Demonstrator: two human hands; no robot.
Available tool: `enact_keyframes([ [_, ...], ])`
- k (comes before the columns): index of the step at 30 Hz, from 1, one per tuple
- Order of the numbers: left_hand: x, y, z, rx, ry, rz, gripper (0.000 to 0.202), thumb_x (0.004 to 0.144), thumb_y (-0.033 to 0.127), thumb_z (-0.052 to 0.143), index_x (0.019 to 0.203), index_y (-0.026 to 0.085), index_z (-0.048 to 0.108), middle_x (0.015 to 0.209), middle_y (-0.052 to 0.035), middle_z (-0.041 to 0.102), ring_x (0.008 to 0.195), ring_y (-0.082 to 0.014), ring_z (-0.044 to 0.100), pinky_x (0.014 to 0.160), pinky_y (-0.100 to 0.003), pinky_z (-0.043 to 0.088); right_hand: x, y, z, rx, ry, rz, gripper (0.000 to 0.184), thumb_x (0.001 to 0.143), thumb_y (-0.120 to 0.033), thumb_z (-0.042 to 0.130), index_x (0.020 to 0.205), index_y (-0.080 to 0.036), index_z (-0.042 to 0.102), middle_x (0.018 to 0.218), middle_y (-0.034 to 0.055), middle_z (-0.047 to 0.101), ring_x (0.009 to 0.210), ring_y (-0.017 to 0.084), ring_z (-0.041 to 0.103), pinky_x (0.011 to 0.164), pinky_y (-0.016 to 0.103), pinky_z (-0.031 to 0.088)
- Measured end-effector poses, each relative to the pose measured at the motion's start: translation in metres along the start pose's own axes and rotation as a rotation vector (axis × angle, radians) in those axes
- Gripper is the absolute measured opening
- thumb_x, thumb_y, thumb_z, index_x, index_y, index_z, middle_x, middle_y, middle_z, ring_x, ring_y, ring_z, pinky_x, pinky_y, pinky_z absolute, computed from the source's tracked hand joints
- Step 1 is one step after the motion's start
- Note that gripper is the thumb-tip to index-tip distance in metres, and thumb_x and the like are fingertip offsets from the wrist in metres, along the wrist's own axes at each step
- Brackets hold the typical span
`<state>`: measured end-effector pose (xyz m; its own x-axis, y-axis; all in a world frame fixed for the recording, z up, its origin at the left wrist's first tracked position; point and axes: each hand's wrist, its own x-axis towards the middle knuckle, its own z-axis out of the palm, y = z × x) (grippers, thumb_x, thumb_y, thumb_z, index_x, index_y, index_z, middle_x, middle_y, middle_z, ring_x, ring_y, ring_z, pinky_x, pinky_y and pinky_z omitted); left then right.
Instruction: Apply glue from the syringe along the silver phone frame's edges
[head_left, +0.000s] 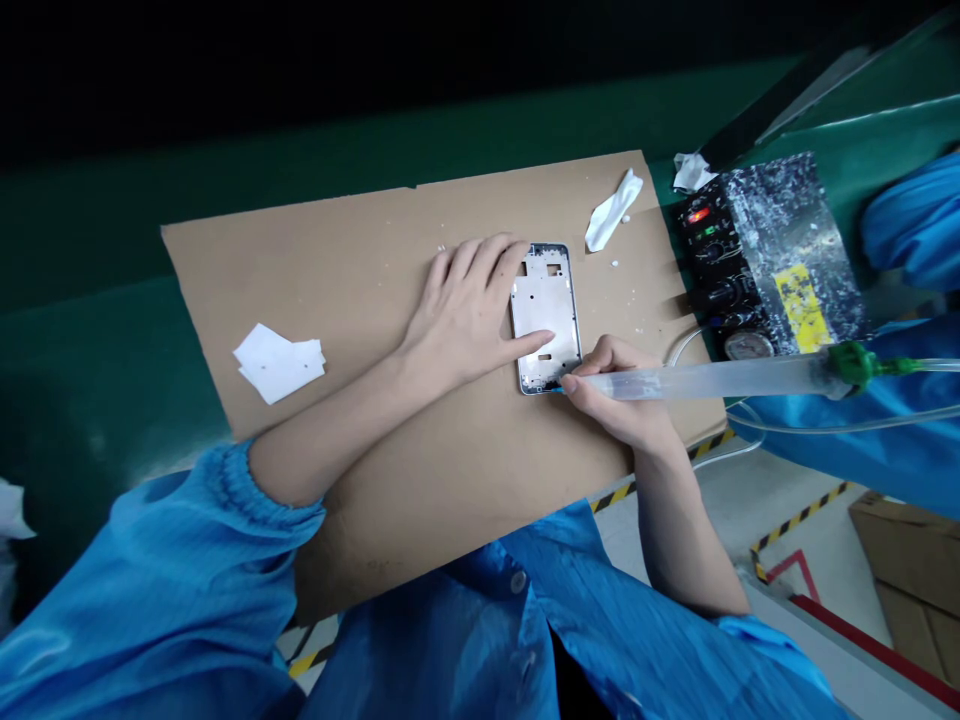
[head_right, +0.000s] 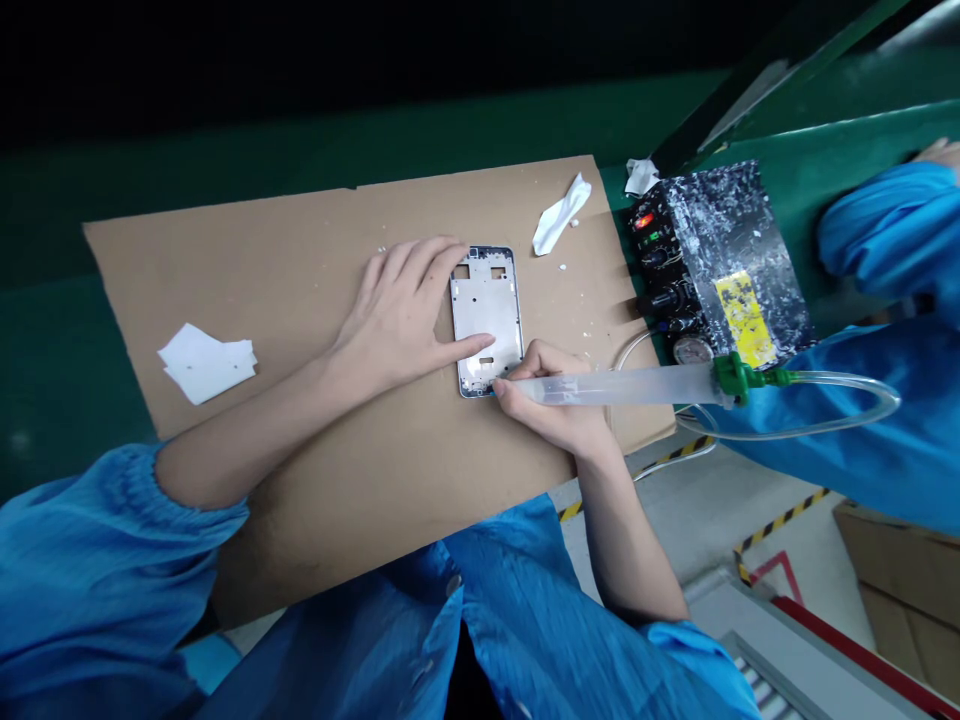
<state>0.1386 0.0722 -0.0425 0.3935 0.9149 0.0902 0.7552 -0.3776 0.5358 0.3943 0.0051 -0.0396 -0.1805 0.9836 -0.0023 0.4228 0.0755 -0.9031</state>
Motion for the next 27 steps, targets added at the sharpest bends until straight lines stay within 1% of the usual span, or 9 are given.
enact_keyframes([
  [3, -0.0001, -0.0011, 0.0007, -0.001, 0.004, 0.007, 0.092, 0.103, 0.066, 0.076, 0.179, 0.02, 0.05, 0.183, -0.0206, 0.054, 0.169, -0.0454, 0.049, 0.144, -0.062, 0.032, 0.0004, -0.0017, 0.0009, -0.006, 0.001, -0.007, 0.042, 0.094, -0.051, 0.093, 0.074, -0.026, 0.064, 0.068, -0.0017, 0.071, 0.061, 0.016, 0.058, 0.06, 0.031, 0.042],
  [7, -0.0003, -0.0021, 0.0015, -0.005, 0.011, 0.01, 0.092, 0.103, 0.067, 0.076, 0.178, 0.02, 0.05, 0.183, -0.0204, 0.054, 0.167, -0.0452, 0.05, 0.144, -0.063, 0.031, 0.001, -0.0027, 0.0006, 0.001, 0.0, -0.024, 0.042, 0.094, -0.049, 0.093, 0.074, -0.026, 0.064, 0.067, -0.002, 0.07, 0.061, 0.016, 0.057, 0.06, 0.03, 0.041],
  [12, 0.0002, -0.0006, -0.0007, 0.009, -0.008, -0.005, 0.094, 0.102, 0.066, 0.078, 0.178, 0.017, 0.05, 0.184, -0.0218, 0.053, 0.169, -0.0453, 0.049, 0.144, -0.061, 0.032, 0.0001, -0.0015, 0.001, -0.004, 0.003, -0.012, 0.045, 0.096, -0.054, 0.092, 0.074, -0.026, 0.063, 0.068, -0.002, 0.07, 0.061, 0.016, 0.057, 0.06, 0.031, 0.042],
  [17, -0.0001, 0.0018, -0.0026, 0.011, -0.012, -0.015, 0.094, 0.103, 0.066, 0.077, 0.178, 0.016, 0.05, 0.184, -0.0222, 0.053, 0.168, -0.0461, 0.049, 0.144, -0.064, 0.031, 0.0, -0.002, 0.0014, 0.0, 0.013, -0.017, 0.042, 0.095, -0.051, 0.092, 0.074, -0.027, 0.064, 0.067, -0.0023, 0.07, 0.061, 0.016, 0.056, 0.06, 0.031, 0.041],
  [22, -0.0001, 0.0012, -0.0019, 0.008, -0.018, -0.019, 0.093, 0.104, 0.066, 0.077, 0.179, 0.018, 0.05, 0.184, -0.0207, 0.053, 0.169, -0.0453, 0.048, 0.145, -0.063, 0.03, 0.0007, 0.0001, 0.0008, 0.004, 0.014, -0.015, 0.042, 0.094, -0.049, 0.094, 0.074, -0.026, 0.064, 0.068, -0.0022, 0.071, 0.061, 0.016, 0.056, 0.06, 0.031, 0.041],
  [24, 0.0001, -0.0003, -0.0013, 0.013, -0.017, -0.015, 0.093, 0.104, 0.067, 0.077, 0.179, 0.018, 0.049, 0.185, -0.0203, 0.052, 0.169, -0.0448, 0.048, 0.146, -0.063, 0.029, 0.0007, 0.0025, 0.0015, 0.012, 0.014, -0.008, 0.043, 0.093, -0.05, 0.095, 0.075, -0.026, 0.064, 0.069, -0.002, 0.072, 0.061, 0.016, 0.057, 0.061, 0.031, 0.041],
  [27, -0.0002, -0.0027, 0.0, 0.041, -0.019, -0.015, 0.096, 0.104, 0.068, 0.077, 0.179, 0.015, 0.049, 0.185, -0.0211, 0.052, 0.169, -0.0445, 0.049, 0.145, -0.063, 0.03, 0.001, 0.0064, 0.0048, 0.065, 0.059, -0.003, 0.046, 0.092, -0.056, 0.096, 0.076, -0.027, 0.064, 0.069, -0.0017, 0.071, 0.061, 0.016, 0.057, 0.06, 0.03, 0.041],
])
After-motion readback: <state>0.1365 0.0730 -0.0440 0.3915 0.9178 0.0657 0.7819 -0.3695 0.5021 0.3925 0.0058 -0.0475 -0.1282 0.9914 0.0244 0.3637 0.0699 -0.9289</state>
